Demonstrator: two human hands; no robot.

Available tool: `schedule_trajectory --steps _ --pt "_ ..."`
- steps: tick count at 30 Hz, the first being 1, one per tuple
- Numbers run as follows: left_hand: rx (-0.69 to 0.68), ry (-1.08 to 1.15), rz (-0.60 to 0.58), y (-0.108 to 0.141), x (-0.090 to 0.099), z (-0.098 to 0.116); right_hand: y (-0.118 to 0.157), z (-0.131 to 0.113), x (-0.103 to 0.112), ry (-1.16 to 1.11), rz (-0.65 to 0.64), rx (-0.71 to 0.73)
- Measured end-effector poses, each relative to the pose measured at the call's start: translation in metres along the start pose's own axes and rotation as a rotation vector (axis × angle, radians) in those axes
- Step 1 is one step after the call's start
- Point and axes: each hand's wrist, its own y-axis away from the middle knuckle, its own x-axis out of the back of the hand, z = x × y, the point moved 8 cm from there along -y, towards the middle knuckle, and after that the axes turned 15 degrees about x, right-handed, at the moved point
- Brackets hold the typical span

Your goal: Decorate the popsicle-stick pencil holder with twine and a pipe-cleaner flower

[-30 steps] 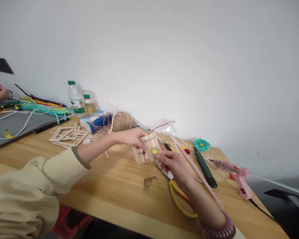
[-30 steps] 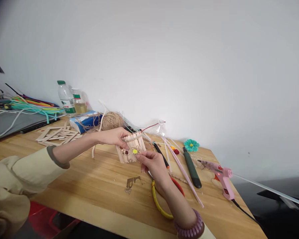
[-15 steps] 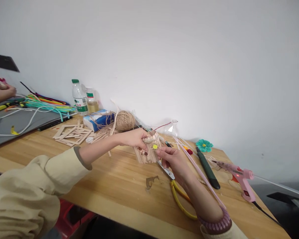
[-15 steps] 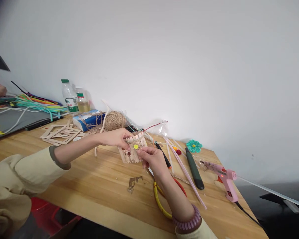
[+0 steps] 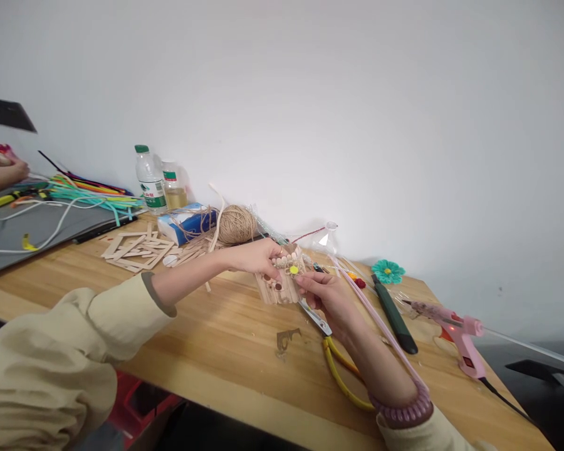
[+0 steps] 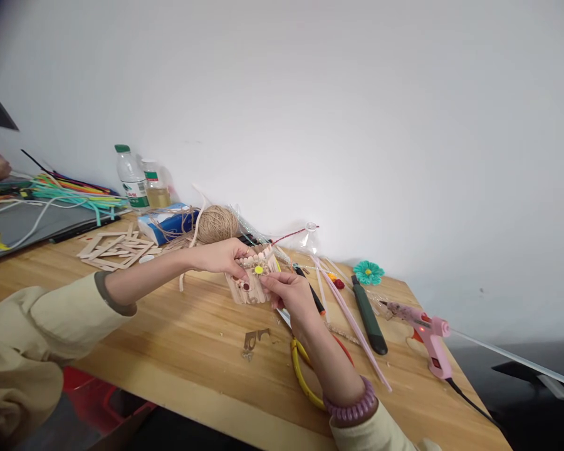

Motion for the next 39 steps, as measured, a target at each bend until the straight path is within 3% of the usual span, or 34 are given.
schedule_trajectory --steps 9,16,23,32,39 --pt "0.005 0.010 -0.017 -0.001 0.005 -0.003 -0.002 0.001 -0.004 -0.022 0.003 -0.024" --pt "0.041 0.139 -0.133 0.003 0.006 -0.004 -0.007 0.003 -0.004 -0.029 0.002 -0.055" --pt "0.057 0.211 -0.163 0.002 0.006 -0.005 -0.011 -0.002 -0.006 -0.005 -0.006 -0.026" --pt "0.057 0.278 -0.047 -0.004 0.019 -0.014 -0.005 -0.008 -0.003 0.070 0.010 -0.015" --pt "0.066 0.307 -0.031 -0.002 0.018 -0.012 -0.008 -0.008 -0.002 0.148 0.030 -0.030"
